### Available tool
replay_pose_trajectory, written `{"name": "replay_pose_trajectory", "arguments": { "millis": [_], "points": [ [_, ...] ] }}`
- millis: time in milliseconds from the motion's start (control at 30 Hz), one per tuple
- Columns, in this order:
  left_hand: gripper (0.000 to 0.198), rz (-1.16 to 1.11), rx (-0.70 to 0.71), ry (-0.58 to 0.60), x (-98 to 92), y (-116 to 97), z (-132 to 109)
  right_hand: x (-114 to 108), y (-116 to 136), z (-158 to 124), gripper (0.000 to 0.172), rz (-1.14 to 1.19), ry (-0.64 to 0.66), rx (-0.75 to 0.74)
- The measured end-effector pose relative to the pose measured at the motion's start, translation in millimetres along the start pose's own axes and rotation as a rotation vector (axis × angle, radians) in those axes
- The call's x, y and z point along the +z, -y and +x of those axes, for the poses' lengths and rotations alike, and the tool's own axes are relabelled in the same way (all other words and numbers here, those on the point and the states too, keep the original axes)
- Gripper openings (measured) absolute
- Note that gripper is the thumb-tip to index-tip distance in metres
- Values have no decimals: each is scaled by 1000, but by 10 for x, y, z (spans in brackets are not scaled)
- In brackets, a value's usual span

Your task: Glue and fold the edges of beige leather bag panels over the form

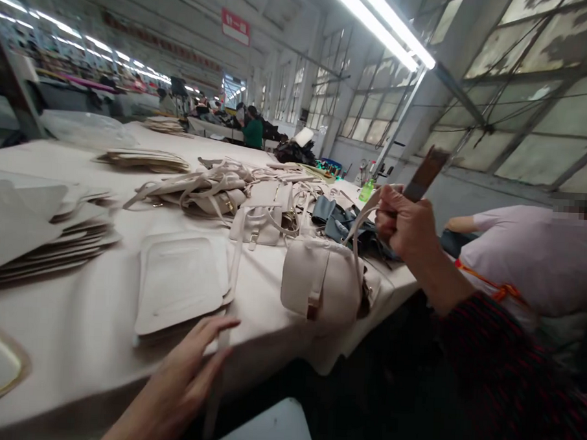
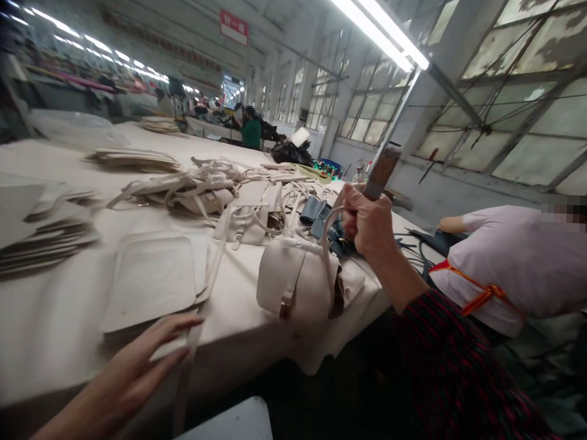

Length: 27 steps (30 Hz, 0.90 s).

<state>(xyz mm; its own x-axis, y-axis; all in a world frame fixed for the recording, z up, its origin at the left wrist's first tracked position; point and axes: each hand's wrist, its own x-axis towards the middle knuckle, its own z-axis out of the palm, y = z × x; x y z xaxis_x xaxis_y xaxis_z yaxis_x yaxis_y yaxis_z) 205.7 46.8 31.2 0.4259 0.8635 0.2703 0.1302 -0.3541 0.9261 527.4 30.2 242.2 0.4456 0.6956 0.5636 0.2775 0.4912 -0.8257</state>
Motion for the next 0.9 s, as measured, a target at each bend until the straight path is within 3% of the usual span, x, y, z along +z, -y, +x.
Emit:
{"name": "replay_pose_trajectory", "arguments": {
  "millis": [67,133,200,233,300,367,467,533,600,667,700,800,900],
  "points": [
    [40,288,224,208,311,-118,136,-142,290,-201,38,40,-7,9],
    [43,435,475,448,696,-327,191,-244,533,-381,40,58,-3,15],
    [51,506,695,510,1063,-589,151,-333,767,-531,40,77,4,2],
    [47,532,740,513,1211,-719,103,-381,889,-594,38,86,5,-13],
    [26,584,702,471,1401,-934,-27,-497,1142,-703,33,96,-11,-63],
    [15,626,584,407,1457,-1065,-183,-634,1389,-802,28,97,-26,-120],
    [38,548,365,355,1417,-1131,-439,-820,1688,-970,23,81,-25,-156],
    [38,373,265,319,1398,-1140,-586,-899,1821,-1102,23,76,-14,-148],
    [46,189,369,302,1420,-1143,-674,-938,1918,-1239,24,90,-13,-144],
    [85,105,578,345,1487,-1137,-685,-952,2005,-1364,25,123,-31,-131],
    [93,92,656,392,1534,-1129,-668,-955,2052,-1418,25,138,-49,-126],
    [74,66,699,490,1692,-1102,-594,-1000,2205,-1542,23,137,-113,-109],
    [43,45,691,515,1771,-1162,-587,-1237,2329,-1604,26,102,-248,-113]
  ]
}}
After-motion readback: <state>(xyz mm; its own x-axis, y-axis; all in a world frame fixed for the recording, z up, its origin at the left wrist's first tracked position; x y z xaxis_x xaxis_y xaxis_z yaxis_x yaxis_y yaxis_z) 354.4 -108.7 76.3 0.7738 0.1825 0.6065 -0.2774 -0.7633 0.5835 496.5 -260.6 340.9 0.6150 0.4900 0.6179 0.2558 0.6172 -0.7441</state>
